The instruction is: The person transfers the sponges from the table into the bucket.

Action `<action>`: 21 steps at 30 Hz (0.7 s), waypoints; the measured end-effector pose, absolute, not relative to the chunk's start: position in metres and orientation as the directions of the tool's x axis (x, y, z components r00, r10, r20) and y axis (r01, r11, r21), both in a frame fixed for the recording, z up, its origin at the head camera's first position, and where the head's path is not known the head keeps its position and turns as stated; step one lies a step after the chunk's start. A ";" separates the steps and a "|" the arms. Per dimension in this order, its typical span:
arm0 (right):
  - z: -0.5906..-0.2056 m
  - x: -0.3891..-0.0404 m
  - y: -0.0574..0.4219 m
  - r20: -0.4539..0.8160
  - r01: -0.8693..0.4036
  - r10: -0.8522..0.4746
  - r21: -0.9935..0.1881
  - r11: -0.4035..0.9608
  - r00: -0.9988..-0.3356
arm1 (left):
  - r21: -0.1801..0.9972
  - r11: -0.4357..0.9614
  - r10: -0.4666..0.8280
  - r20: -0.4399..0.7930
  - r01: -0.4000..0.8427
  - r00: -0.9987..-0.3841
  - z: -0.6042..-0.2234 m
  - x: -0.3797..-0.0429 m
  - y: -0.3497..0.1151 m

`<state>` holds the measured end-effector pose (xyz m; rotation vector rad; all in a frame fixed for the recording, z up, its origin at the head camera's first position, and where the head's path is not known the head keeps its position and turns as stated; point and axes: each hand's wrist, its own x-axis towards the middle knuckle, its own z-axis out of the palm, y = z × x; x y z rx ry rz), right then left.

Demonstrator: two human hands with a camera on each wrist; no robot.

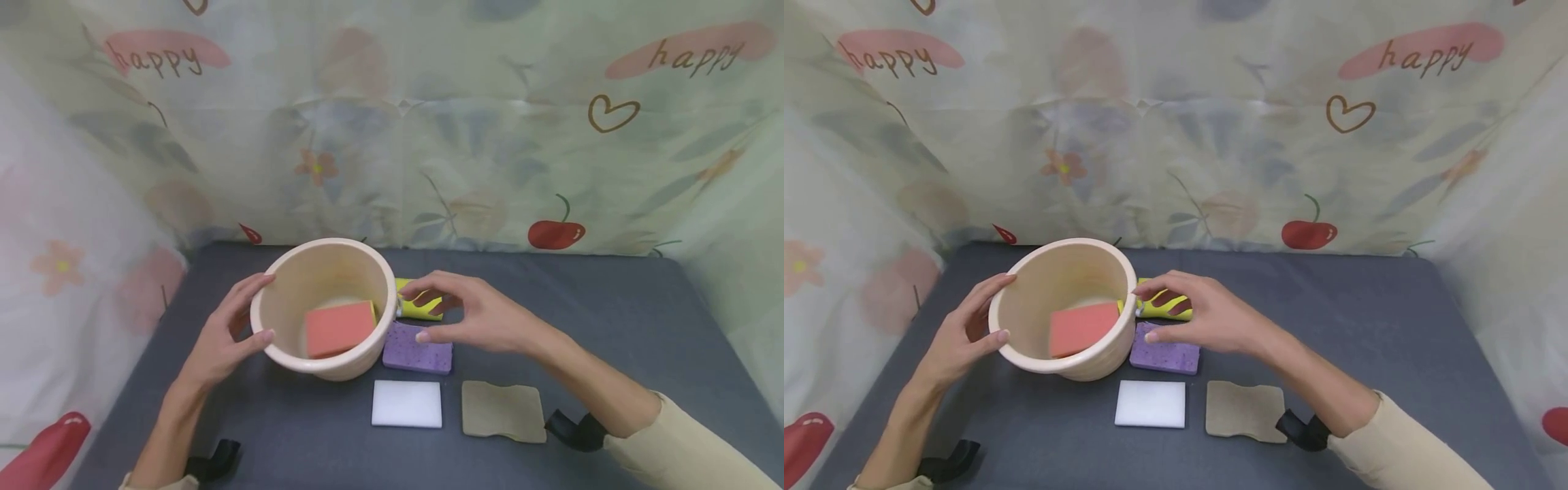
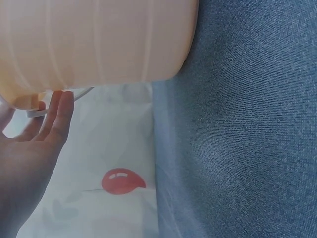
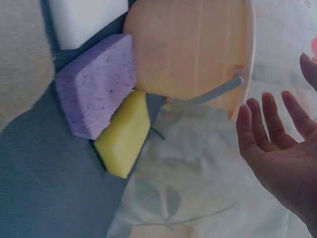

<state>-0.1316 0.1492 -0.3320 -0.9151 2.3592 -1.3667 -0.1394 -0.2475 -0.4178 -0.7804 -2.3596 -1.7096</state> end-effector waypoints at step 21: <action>-0.368 -0.103 0.187 0.102 -0.372 -0.569 -0.847 0.381 -0.816 | 0.850 0.227 0.330 0.392 0.476 -0.858 -0.421 -0.140 -0.247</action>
